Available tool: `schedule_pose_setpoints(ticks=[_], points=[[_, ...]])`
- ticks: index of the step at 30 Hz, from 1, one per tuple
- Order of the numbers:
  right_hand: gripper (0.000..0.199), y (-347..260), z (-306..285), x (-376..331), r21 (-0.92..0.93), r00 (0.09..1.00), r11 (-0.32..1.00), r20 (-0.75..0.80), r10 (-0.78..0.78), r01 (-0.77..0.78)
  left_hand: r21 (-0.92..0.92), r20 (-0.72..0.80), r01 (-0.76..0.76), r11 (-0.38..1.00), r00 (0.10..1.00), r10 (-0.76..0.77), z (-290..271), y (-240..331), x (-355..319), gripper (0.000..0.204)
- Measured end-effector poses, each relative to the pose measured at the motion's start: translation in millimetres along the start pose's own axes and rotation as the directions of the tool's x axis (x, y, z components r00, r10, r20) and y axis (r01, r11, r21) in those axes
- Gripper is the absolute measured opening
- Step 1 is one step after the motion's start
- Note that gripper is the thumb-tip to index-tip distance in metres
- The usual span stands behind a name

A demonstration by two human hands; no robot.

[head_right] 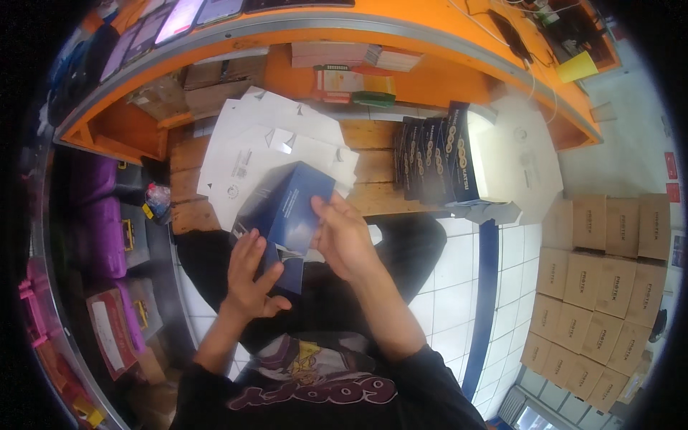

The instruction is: The person assembles cardboard food boxes by hand, folding the pre-cut flaps and securing the side tabs into slots before stacking the finished boxes.

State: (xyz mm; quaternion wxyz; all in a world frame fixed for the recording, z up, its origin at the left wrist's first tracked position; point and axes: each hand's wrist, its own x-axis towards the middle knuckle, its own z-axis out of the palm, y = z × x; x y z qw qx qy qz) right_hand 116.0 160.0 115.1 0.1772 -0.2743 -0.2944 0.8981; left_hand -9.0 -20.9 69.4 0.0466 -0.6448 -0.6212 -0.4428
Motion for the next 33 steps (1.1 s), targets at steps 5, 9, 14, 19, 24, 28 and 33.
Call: schedule_pose_setpoints(ticks=[5, 9, 14, 19, 24, 28, 33], points=[[0.039, 16.8, 3.4, -7.8, 0.19, 0.993, 0.98, 0.113, 0.038, -0.059, 0.103, -0.027, -0.045, 0.994, 0.998, 0.048, -8.7, -3.5, 10.7, 0.044], [0.035, 46.3, 8.1, -15.0, 0.206, 0.986, 0.978, 0.165, -0.02, -0.015, 0.221, -0.066, 0.109, 0.969, 0.993, -0.097, -10.4, -5.5, 21.7, 0.04], [0.033, 70.6, -2.9, -13.8, -0.274, 0.995, 0.956, 0.033, -0.098, 0.103, 0.133, -0.138, 0.13, 0.982, 0.984, -0.111, -11.5, -6.4, 25.2, 0.046], [0.035, 48.6, 6.0, -7.4, -0.019, 0.993, 0.993, 0.032, -0.114, 0.115, -0.043, -0.101, 0.086, 0.995, 0.991, -0.09, -16.2, -0.3, 16.4, 0.052], [0.033, 67.2, 1.7, -9.2, 0.029, 0.995, 0.999, 0.095, 0.016, -0.018, 0.139, -0.108, 0.152, 0.978, 0.985, -0.138, -13.7, -6.0, 19.6, 0.048], [0.036, 67.4, 8.6, -14.8, -0.166, 0.999, 0.985, 0.031, -0.038, 0.042, 0.214, -0.069, 0.161, 0.964, 0.986, -0.149, -8.1, -7.4, 20.3, 0.041], [0.032, 48.5, 15.9, -14.7, -0.661, 0.993, 0.742, 0.04, -0.109, 0.108, 0.165, -0.006, 0.192, 0.967, 0.981, -0.194, -9.0, -2.2, 13.7, 0.065]])
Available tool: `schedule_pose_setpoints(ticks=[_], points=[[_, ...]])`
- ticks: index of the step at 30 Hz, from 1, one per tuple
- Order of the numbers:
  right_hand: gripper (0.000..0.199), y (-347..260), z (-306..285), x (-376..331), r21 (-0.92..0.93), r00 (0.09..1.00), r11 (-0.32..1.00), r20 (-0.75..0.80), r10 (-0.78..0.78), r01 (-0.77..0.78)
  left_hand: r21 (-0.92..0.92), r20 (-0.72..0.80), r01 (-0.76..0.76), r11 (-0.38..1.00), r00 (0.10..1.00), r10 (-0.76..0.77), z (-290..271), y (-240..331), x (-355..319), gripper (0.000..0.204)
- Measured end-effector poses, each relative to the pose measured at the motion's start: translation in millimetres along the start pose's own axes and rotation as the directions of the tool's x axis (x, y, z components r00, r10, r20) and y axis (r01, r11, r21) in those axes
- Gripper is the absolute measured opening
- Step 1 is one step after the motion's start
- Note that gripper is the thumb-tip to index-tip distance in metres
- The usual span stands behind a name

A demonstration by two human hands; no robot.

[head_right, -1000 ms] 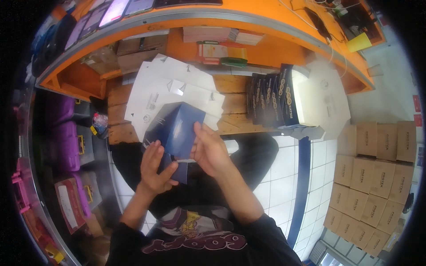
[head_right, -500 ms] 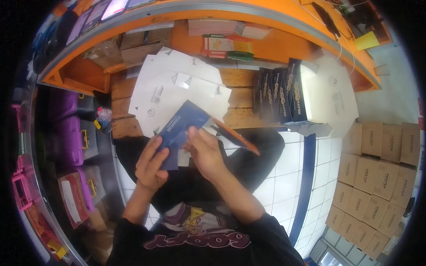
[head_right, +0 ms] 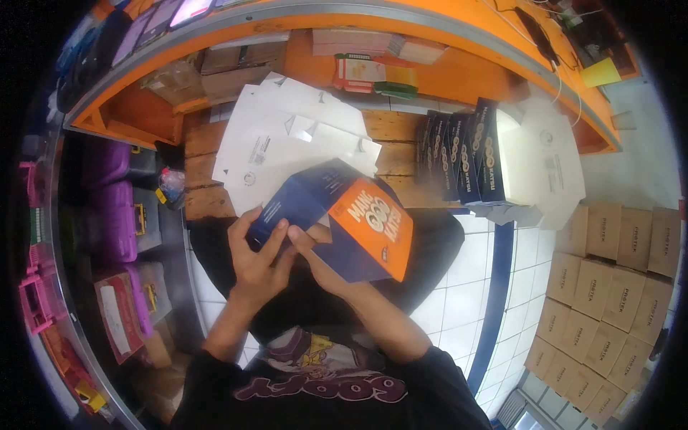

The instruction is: The person assembles cardboard food boxes by hand, folding the pre-cut flaps and securing the side tabs into slots before stacking the finished boxes.

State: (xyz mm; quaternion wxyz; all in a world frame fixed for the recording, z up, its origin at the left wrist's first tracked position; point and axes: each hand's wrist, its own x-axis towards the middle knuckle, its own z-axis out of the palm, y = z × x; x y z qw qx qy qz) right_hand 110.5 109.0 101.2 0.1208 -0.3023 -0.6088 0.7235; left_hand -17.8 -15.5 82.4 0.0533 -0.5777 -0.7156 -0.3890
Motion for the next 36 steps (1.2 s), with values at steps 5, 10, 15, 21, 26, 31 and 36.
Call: schedule_pose_setpoints(ticks=[5, 10, 15, 21, 26, 31, 36], points=[[0.031, -1.6, -17.4, -6.8, 0.592, 0.989, 0.795, 0.129, 0.069, -0.133, -0.495, 0.215, 0.142, 0.857, 0.976, -0.037, -22.9, 5.6, 7.4, 0.129], [0.035, -7.5, -27.9, -14.2, 0.775, 0.964, 0.597, 0.266, -0.007, -0.209, -0.44, 0.497, 0.342, 0.83, 0.863, -0.092, -13.1, -16.3, 11.7, 0.133], [0.062, 7.0, -53.4, 12.7, 0.516, 0.991, 0.856, 0.131, -0.038, -0.035, -0.597, 0.734, 0.788, 0.151, 0.612, -0.294, 32.7, -26.7, -44.6, 0.107], [0.072, 22.6, -44.4, -10.6, -0.818, 0.828, 0.138, 0.561, -0.023, 0.558, -0.597, 0.802, 0.51, -0.619, 0.374, -0.465, 46.2, -37.7, -81.4, 0.065], [0.042, 30.5, -55.0, 10.7, -0.772, 0.769, 0.176, 0.631, 0.105, 0.61, -0.646, 0.435, 0.712, 0.278, 0.641, -0.632, 21.5, -30.3, -62.3, 0.072], [0.019, 14.3, -62.6, 21.8, -0.677, 0.829, 0.592, 0.559, 0.028, 0.436, -0.34, 0.437, 0.338, 0.878, 0.883, -0.17, -39.0, -41.7, -22.1, 0.059], [0.013, -2.5, -68.0, 30.7, -0.658, 0.886, 0.663, 0.464, -0.016, 0.357, -0.291, 0.241, 0.385, 0.876, 0.916, -0.322, -48.6, -42.3, -30.5, 0.025]])
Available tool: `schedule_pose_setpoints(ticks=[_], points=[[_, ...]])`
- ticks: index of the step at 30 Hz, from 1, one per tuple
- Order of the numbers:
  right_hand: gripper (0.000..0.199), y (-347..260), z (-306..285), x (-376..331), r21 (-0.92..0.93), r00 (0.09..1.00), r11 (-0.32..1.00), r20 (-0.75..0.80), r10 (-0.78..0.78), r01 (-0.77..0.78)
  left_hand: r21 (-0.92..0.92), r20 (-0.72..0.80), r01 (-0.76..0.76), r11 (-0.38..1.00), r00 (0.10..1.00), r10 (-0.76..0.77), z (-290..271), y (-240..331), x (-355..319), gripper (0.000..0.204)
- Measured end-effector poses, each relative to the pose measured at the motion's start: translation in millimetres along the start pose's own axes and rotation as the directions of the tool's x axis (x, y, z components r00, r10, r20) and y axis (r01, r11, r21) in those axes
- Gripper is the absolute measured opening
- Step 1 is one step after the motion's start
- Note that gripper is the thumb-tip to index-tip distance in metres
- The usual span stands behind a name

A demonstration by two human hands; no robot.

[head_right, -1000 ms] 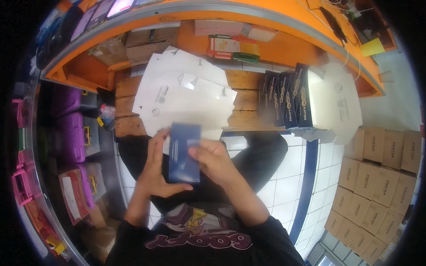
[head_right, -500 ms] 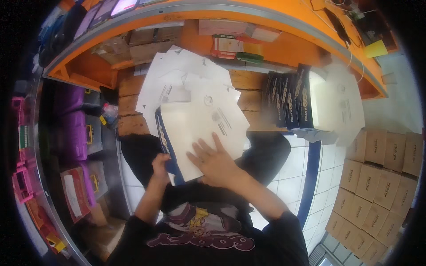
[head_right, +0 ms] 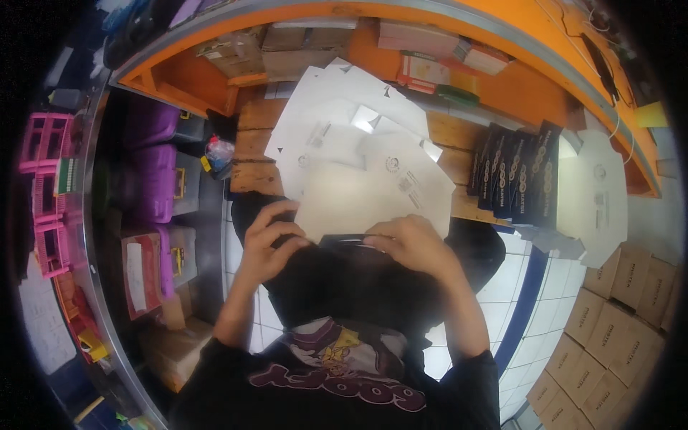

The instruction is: The person assembles cardboard food boxes by hand, folding the pre-cut flaps and securing the side tabs into slots before stacking the finished boxes.

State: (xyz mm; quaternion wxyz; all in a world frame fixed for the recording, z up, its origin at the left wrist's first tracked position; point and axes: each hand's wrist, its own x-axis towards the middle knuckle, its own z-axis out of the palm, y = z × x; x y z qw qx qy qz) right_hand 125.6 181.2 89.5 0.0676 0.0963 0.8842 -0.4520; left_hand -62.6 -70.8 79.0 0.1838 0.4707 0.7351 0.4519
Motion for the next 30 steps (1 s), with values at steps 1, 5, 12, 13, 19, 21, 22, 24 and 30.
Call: schedule_pose_setpoints(ticks=[1, 5, 12, 13, 19, 21, 22, 24, 30], points=[[0.014, -0.4, 2.5, 2.1, -0.01, 1.0, 1.0, 0.007, 0.013, -0.013, 0.082, -0.115, 0.0, 0.997, 0.993, 0.009, 9.7, 8.0, 1.7, 0.018], [0.014, -13.0, 9.4, 6.8, -0.184, 1.0, 0.983, 0.021, 0.001, 0.003, 0.411, -0.113, -0.124, 0.903, 0.976, 0.185, 32.1, 33.6, 2.0, 0.014], [0.014, -28.0, 10.3, 1.7, -0.256, 0.997, 0.966, 0.074, -0.026, 0.044, 0.388, -0.021, -0.035, 0.921, 0.999, 0.047, 32.7, 29.1, 5.8, 0.013], [0.014, -34.3, 9.5, 2.7, -0.273, 0.997, 0.961, 0.082, -0.014, 0.035, 0.426, -0.008, -0.064, 0.903, 0.997, 0.075, 34.2, 31.1, 5.5, 0.013], [0.014, -31.4, 2.6, -5.2, -0.282, 0.998, 0.959, 0.064, 0.01, 0.008, 0.358, 0.02, -0.047, 0.933, 0.999, 0.043, 34.6, 30.9, 14.0, 0.019], [0.014, -35.5, -3.4, -12.7, -0.298, 0.999, 0.954, 0.037, 0.04, -0.028, 0.27, 0.103, -0.062, 0.961, 0.994, 0.036, 25.0, 16.9, 17.2, 0.024], [0.014, -35.9, -7.3, -16.5, -0.31, 0.999, 0.95, 0.016, 0.043, -0.036, 0.246, 0.097, -0.068, 0.967, 0.994, 0.045, 23.4, 12.9, 15.6, 0.024], [0.012, -29.1, -13.5, -24.5, -0.345, 0.997, 0.936, -0.058, 0.048, -0.065, 0.196, 0.085, -0.081, 0.977, 0.994, 0.065, 22.4, 6.9, 13.0, 0.023], [0.004, -22.8, -11.1, -36.1, -0.467, 0.904, 0.871, -0.421, -0.066, -0.154, 0.175, -0.198, 0.108, 0.979, 0.977, -0.072, 44.8, 0.5, 10.3, 0.015]])
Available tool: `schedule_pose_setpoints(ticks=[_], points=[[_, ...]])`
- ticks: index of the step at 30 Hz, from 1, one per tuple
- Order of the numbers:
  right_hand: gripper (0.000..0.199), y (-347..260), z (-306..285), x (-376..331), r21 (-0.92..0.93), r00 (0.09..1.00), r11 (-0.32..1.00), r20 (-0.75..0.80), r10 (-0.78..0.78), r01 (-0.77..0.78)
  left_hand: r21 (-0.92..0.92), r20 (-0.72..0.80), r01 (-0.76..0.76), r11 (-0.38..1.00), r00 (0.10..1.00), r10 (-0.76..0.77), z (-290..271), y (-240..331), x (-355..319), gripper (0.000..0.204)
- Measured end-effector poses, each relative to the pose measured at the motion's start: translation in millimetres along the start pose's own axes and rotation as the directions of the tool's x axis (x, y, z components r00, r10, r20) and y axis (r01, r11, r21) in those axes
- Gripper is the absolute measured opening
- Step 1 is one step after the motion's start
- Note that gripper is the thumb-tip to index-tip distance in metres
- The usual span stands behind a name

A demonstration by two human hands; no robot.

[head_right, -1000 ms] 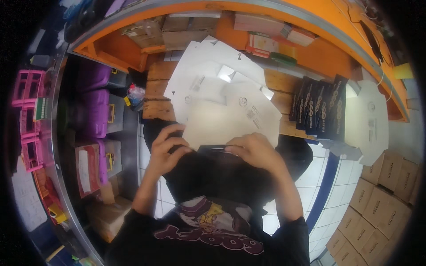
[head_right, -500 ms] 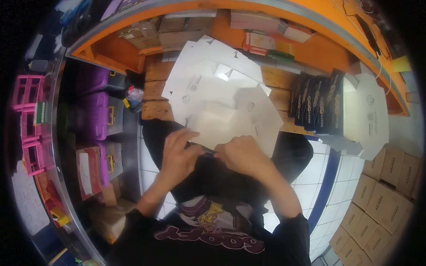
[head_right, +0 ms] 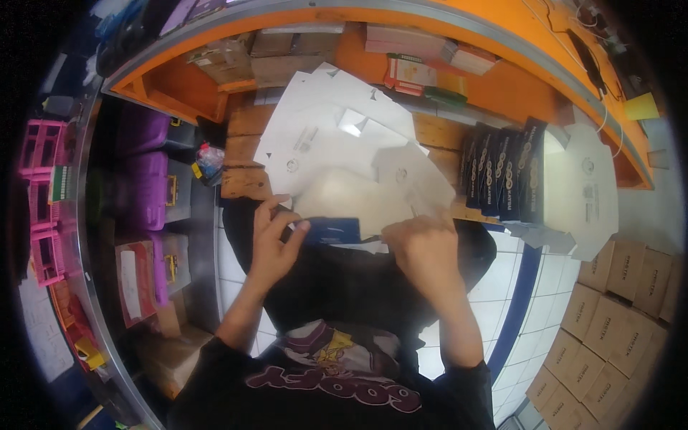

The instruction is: The person assembles cardboard food boxes by hand, folding the pre-cut flaps and securing the side tabs into slots before stacking the finished boxes.

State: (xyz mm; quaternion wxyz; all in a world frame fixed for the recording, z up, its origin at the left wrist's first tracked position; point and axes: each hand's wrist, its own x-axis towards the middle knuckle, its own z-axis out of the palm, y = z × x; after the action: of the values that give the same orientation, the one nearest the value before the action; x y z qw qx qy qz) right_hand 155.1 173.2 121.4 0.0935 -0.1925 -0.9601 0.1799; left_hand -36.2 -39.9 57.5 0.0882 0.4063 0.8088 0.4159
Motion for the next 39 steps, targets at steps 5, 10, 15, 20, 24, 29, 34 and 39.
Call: schedule_pose_setpoints(ticks=[5, 10, 15, 20, 24, 29, 34, 39], points=[[0.002, -18.2, -0.1, 2.8, -0.279, 0.996, 0.957, 0.0, -0.088, 0.084, -0.049, 0.097, -0.222, 0.974, 0.969, 0.226, 9.7, 37.4, 1.1, 0.014], [0.006, -23.4, 5.2, 2.2, -0.407, 0.953, 0.871, 0.001, -0.303, 0.277, -0.056, 0.085, -0.253, 0.966, 0.963, 0.257, 18.6, 49.8, 3.5, 0.011], [0.049, -17.9, 21.7, 7.0, 0.113, 0.794, 0.993, -0.603, 0.08, -0.015, 0.031, -0.23, -0.187, 0.982, 0.955, 0.189, 37.4, 45.4, -9.4, 0.011], [0.073, -33.6, 54.4, 3.1, 0.795, 0.728, -0.592, 0.484, 0.485, -0.134, 0.134, -0.164, -0.332, 0.934, 0.922, 0.351, 54.8, 61.8, -19.7, 0.013], [0.072, -9.8, 78.5, -7.6, 0.926, 0.724, -0.298, 0.368, 0.584, -0.231, 0.191, -0.212, -0.154, 0.969, 0.958, 0.194, 26.5, 61.9, -3.5, 0.035], [0.066, 13.3, 80.6, -16.1, 0.946, 0.802, -0.092, 0.312, 0.51, -0.31, -0.478, 0.331, 0.465, 0.746, 0.881, -0.337, -4.5, 11.6, 42.4, 0.066], [0.064, 42.3, 103.2, -9.4, 0.898, 0.734, 0.205, 0.168, 0.658, -0.389, -0.584, 0.411, 0.499, 0.64, 0.862, -0.297, 21.3, 6.9, 44.8, 0.053], [0.059, 70.9, 15.8, -5.0, 0.011, 0.754, 0.914, -0.561, 0.342, -0.406, -0.529, 0.204, 0.484, 0.697, 0.87, -0.449, 60.2, -36.5, 60.5, 0.047]])
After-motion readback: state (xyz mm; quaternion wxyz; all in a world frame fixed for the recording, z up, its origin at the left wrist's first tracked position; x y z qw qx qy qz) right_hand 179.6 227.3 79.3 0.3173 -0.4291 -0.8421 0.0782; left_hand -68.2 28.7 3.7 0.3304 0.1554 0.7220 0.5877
